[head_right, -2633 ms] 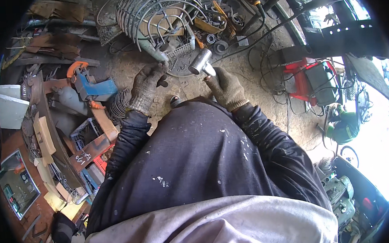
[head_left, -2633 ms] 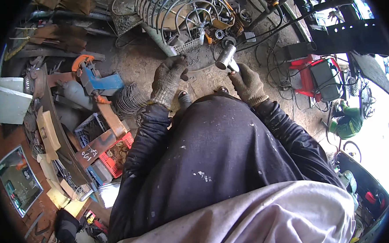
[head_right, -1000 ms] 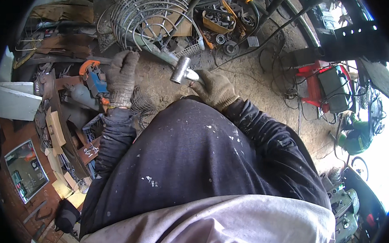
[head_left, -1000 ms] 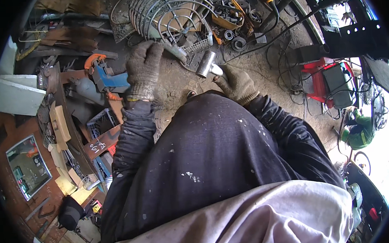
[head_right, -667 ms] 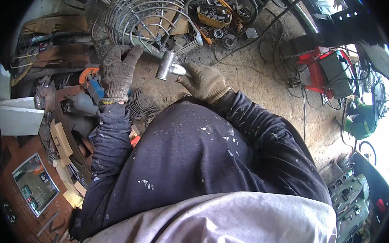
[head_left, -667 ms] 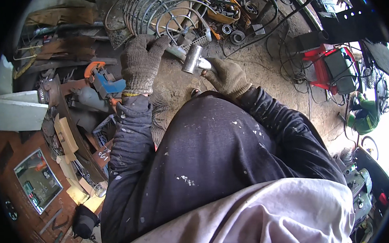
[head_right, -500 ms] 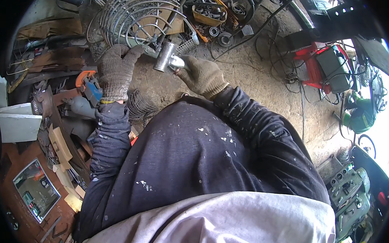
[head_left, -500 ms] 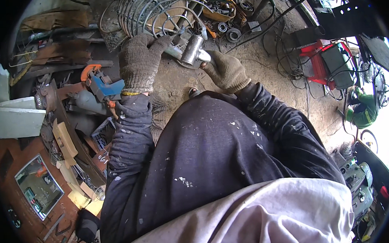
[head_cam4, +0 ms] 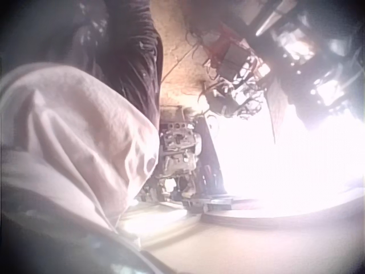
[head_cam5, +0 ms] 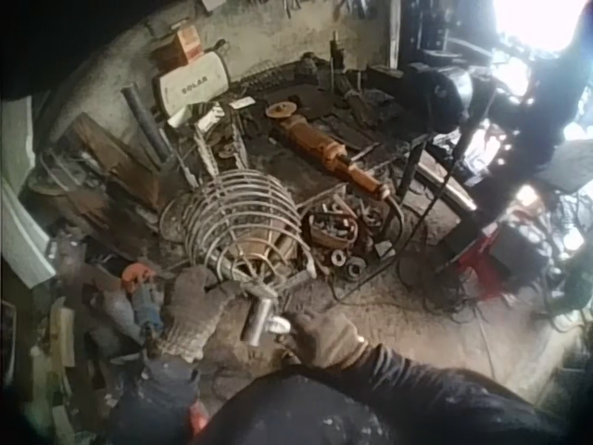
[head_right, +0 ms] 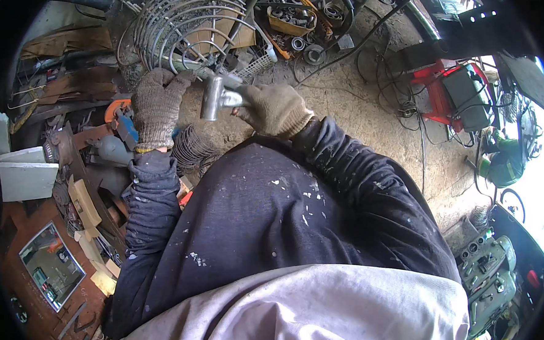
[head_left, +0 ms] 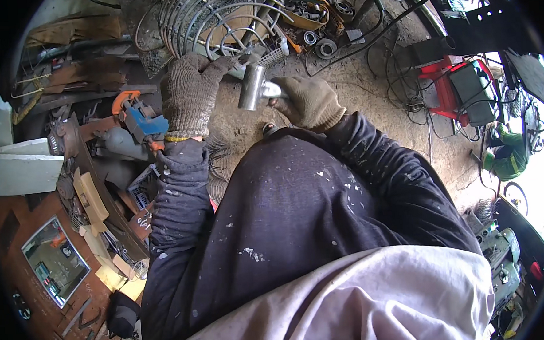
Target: The person holds a wire metal cage and a small metal pipe section, uses a hammer to tap the pipe onto the cage, and then uses a welding torch to join the metal components while wearing work gloves.
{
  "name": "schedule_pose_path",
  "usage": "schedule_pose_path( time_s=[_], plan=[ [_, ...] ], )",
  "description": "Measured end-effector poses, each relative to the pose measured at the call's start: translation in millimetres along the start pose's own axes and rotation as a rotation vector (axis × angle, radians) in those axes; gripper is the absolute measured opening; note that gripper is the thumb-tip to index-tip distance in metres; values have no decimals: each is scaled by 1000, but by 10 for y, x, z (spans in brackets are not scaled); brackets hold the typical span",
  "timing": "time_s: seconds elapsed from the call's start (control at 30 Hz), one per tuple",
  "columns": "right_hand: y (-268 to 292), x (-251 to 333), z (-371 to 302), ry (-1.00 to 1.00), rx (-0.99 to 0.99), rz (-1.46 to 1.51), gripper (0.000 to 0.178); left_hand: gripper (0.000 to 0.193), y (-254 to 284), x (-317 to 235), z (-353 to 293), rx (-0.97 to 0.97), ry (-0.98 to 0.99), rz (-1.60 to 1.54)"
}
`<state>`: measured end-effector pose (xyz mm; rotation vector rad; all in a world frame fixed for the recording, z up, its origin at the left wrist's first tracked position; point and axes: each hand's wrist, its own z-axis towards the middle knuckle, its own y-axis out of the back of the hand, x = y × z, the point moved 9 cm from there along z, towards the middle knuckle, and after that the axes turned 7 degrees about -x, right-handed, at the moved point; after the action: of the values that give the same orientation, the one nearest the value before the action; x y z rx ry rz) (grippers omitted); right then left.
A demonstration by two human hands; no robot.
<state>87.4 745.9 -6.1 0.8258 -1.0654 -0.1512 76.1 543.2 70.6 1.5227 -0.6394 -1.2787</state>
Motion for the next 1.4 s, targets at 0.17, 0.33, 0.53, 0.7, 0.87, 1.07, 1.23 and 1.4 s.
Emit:
schedule_pose_path(
  time_s=[0.17,0.33,0.53,0.7,0.87,1.07,1.23,1.4],
  plan=[
    [20,-291,86,-121,-28,-60,41,46,-3,19,-23,-43,12,-67],
    [-33,-105,3,79,4,-67,36,47,-5,38,-25,-26,62,-25],
    [49,-87,42,26,95,-74,46,46,19,14,-36,-91,28,-48],
    [17,-277,-55,-150,64,5,46,45,65,-48,-83,-80,70,-92],
    [178,-317,-119,-114,-3,93,43,45,41,20,-138,-130,48,-87],
    [249,-543,-338,-196,-48,108,45,32,50,70,-513,-263,-52,-285],
    [313,-620,-529,-372,12,91,48,31,-421,220,-855,-62,-51,-265],
    [279,-662,-619,-458,36,85,47,38,-959,466,-802,86,381,-830]
  ],
)
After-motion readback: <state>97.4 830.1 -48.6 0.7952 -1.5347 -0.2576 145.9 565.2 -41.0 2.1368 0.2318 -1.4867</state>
